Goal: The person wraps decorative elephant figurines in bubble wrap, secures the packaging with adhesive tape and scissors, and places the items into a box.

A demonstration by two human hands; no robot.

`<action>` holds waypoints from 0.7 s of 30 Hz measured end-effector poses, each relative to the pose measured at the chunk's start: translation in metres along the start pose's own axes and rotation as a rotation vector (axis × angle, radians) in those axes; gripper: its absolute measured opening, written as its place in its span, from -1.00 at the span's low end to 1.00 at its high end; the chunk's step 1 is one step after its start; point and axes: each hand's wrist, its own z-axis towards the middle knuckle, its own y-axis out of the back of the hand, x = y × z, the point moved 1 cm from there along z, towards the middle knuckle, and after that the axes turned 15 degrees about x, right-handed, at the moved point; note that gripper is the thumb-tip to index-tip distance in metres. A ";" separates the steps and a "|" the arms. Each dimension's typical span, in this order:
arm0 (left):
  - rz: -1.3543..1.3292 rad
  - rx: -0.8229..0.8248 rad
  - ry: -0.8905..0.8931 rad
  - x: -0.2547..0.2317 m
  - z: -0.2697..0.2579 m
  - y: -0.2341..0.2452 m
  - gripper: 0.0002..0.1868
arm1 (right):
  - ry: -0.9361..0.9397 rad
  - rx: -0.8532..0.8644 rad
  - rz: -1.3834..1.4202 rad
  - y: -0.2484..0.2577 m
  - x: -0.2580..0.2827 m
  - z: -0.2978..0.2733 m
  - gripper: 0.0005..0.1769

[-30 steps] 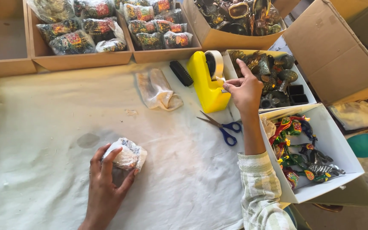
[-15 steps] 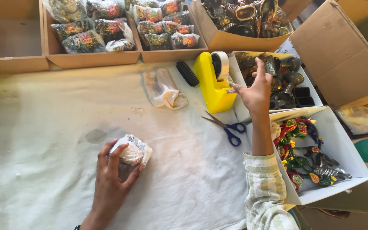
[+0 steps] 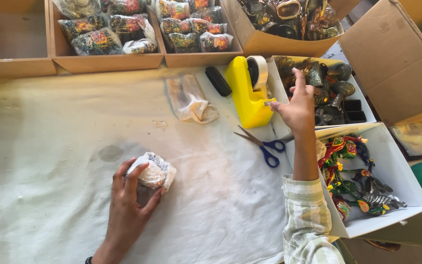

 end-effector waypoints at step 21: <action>0.020 -0.008 -0.032 -0.001 -0.001 0.001 -0.28 | -0.093 0.101 0.092 0.000 -0.001 0.004 0.09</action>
